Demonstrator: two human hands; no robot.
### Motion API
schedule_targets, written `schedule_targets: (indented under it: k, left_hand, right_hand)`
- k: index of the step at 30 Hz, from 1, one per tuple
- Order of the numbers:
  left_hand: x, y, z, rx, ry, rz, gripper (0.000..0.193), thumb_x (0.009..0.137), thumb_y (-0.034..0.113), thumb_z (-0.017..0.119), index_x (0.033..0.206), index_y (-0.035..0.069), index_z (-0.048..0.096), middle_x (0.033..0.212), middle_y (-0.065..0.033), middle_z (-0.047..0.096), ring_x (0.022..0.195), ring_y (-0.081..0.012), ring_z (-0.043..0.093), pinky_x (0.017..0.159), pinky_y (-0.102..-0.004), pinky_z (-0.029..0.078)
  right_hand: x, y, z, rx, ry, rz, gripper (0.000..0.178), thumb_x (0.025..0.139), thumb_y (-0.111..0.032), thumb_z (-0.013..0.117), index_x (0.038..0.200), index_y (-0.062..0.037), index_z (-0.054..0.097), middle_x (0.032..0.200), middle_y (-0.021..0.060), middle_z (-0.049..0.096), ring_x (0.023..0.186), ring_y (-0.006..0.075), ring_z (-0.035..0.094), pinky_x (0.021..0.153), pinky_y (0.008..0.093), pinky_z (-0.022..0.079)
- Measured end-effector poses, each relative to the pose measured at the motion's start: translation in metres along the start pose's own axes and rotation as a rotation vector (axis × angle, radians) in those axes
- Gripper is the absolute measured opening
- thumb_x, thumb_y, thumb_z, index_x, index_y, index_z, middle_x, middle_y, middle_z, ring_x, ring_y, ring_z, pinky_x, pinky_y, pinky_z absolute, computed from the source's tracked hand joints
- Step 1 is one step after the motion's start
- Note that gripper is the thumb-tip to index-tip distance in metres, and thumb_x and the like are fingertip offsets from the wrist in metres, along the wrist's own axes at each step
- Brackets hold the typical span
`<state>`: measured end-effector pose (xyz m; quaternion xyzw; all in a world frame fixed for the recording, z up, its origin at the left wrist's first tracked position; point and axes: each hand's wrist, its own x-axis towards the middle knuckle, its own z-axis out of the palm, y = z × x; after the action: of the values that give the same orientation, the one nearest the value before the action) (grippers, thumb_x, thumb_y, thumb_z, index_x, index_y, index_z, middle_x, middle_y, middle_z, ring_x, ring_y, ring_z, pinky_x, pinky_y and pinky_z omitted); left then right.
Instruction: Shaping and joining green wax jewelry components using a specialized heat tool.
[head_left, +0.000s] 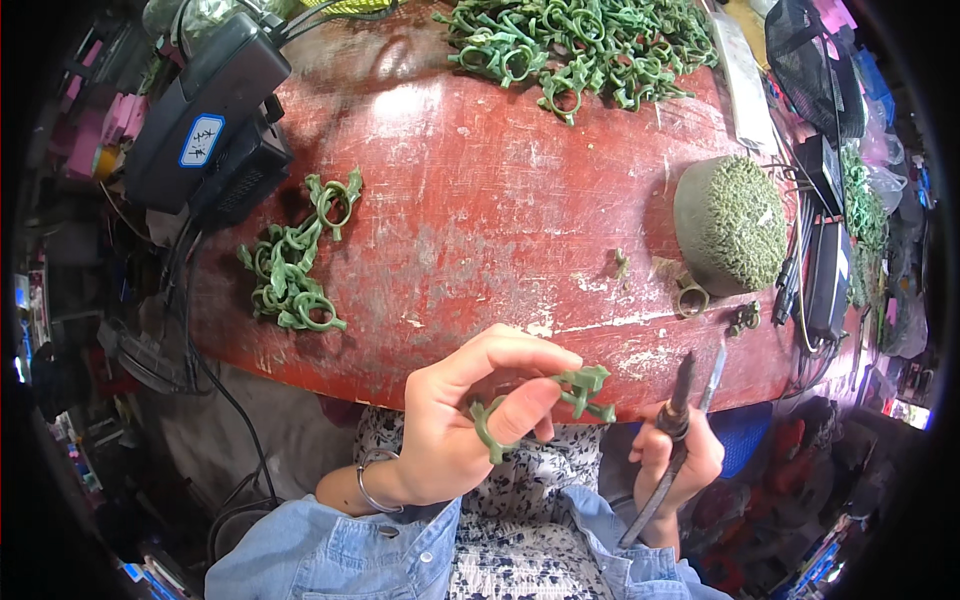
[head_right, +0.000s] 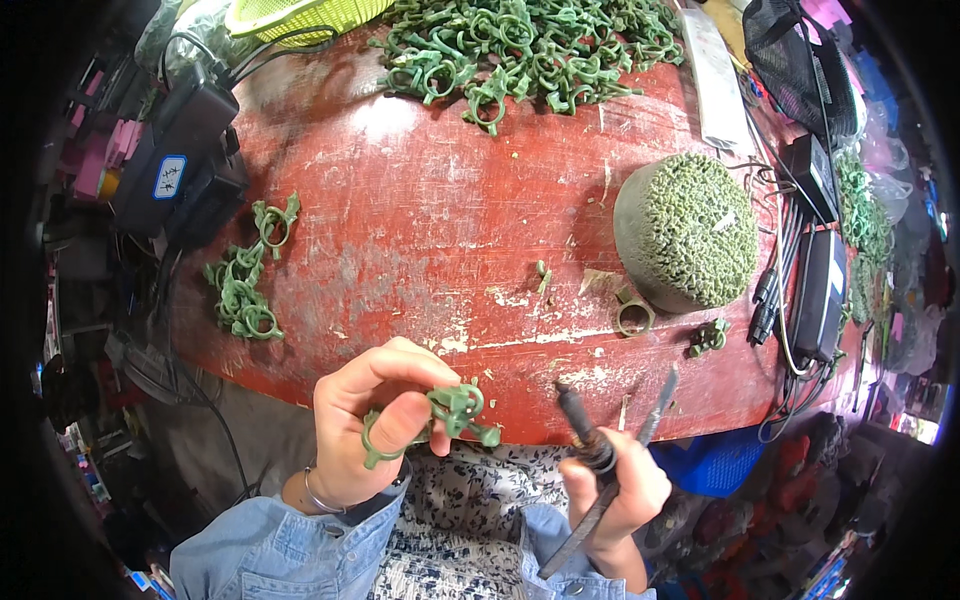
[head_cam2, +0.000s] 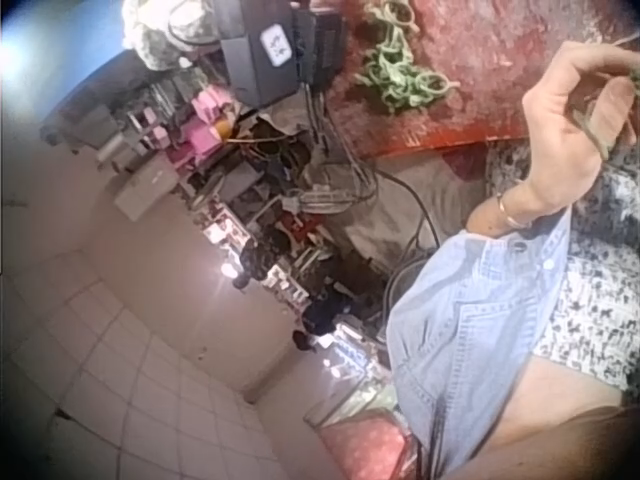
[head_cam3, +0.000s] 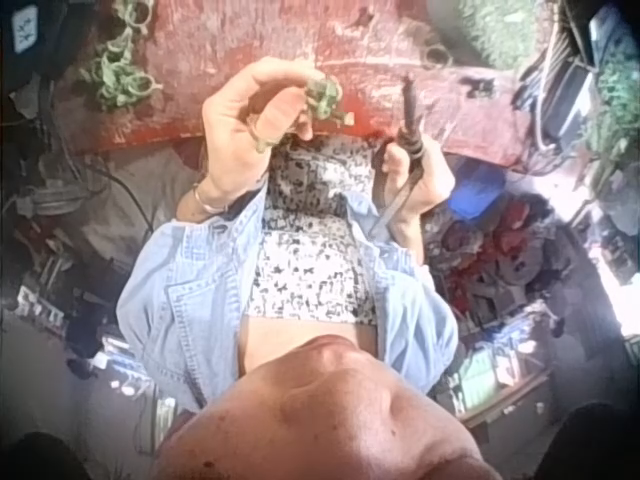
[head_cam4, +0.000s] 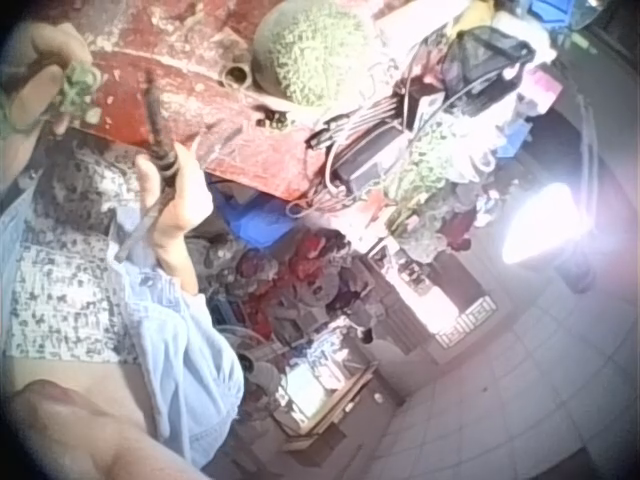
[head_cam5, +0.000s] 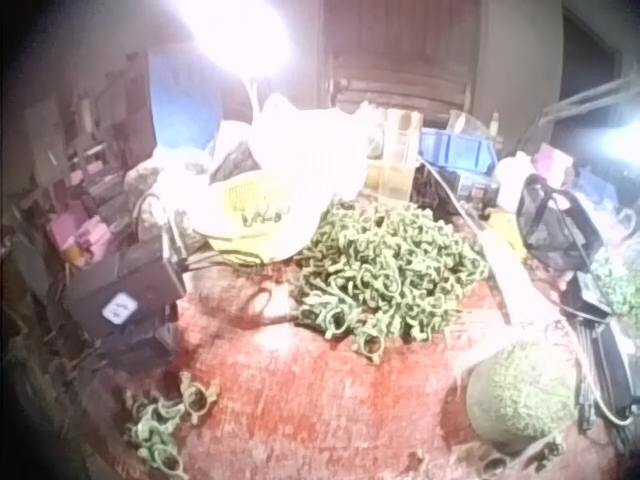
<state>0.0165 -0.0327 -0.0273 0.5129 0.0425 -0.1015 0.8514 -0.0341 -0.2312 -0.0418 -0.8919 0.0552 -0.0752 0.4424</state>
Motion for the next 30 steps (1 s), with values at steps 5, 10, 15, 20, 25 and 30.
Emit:
schedule_targets:
  k: [5, 10, 15, 20, 25, 30]
  left_hand:
    - [0.000, -0.008, -0.007, 0.331, 0.039, 0.335, 0.020, 0.074, 0.002, 0.068, 0.092, -0.001, 0.060, 0.090, -0.0112, 0.059, 0.072, -0.0109, 0.058, 0.057, -0.0217, 0.047]
    - [0.001, -0.011, -0.006, 0.542, 0.054, 0.457, 0.031, 0.067, -0.006, 0.070, 0.092, -0.002, 0.053, 0.089, -0.0157, 0.056, 0.075, -0.0165, 0.058, 0.060, -0.0236, 0.049]
    - [0.004, -0.013, -0.007, 0.644, 0.027, 0.539, 0.037, 0.067, -0.008, 0.069, 0.099, -0.003, 0.053, 0.090, -0.0166, 0.056, 0.071, -0.0148, 0.059, 0.055, -0.0212, 0.049]
    - [0.007, -0.010, -0.006, 0.799, 0.068, 0.584, 0.041, 0.065, -0.007, 0.071, 0.102, -0.004, 0.056, 0.090, -0.0151, 0.056, 0.069, -0.0143, 0.060, 0.051, -0.0220, 0.050]
    - [0.006, -0.010, -0.005, 0.819, 0.093, 0.568, 0.041, 0.064, -0.005, 0.072, 0.101, -0.004, 0.057, 0.087, -0.0132, 0.057, 0.070, -0.0150, 0.059, 0.053, -0.0222, 0.050]
    - [0.008, -0.012, -0.007, 0.847, 0.128, 0.606, 0.047, 0.065, -0.002, 0.073, 0.107, -0.005, 0.054, 0.079, -0.0093, 0.058, 0.072, -0.0164, 0.057, 0.059, -0.0256, 0.050]
  right_hand:
    - [0.024, -0.008, -0.009, -0.079, 0.212, 0.146, 0.040, 0.082, -0.034, 0.060, 0.087, 0.0054, 0.056, 0.058, 0.0002, 0.047, 0.048, 0.0061, 0.044, 0.045, 0.0211, 0.033]
    - [0.038, 0.000, -0.018, -0.354, 0.288, 0.150, 0.020, 0.081, -0.014, 0.062, 0.084, 0.0039, 0.055, 0.059, 0.0010, 0.045, 0.054, 0.0082, 0.039, 0.050, 0.0232, 0.034]
    - [0.041, 0.000, -0.018, -0.441, 0.291, 0.148, 0.016, 0.080, -0.010, 0.062, 0.083, 0.0031, 0.054, 0.059, 0.0041, 0.046, 0.052, 0.0110, 0.039, 0.051, 0.0246, 0.035]
    - [0.044, -0.003, -0.017, -0.563, 0.316, -0.040, 0.012, 0.076, -0.006, 0.062, 0.082, 0.0027, 0.056, 0.062, 0.0081, 0.054, 0.052, 0.0182, 0.048, 0.054, 0.0273, 0.040]
    - [0.009, -0.001, -0.012, -0.354, 0.155, -0.170, 0.026, 0.077, -0.025, 0.059, 0.081, 0.0010, 0.058, 0.060, 0.0080, 0.056, 0.048, 0.0202, 0.053, 0.050, 0.0296, 0.044]
    - [0.007, -0.007, 0.000, -0.339, -0.031, -0.274, 0.043, 0.074, -0.046, 0.064, 0.079, -0.0034, 0.060, 0.054, 0.0037, 0.054, 0.042, 0.0197, 0.050, 0.042, 0.0276, 0.039]
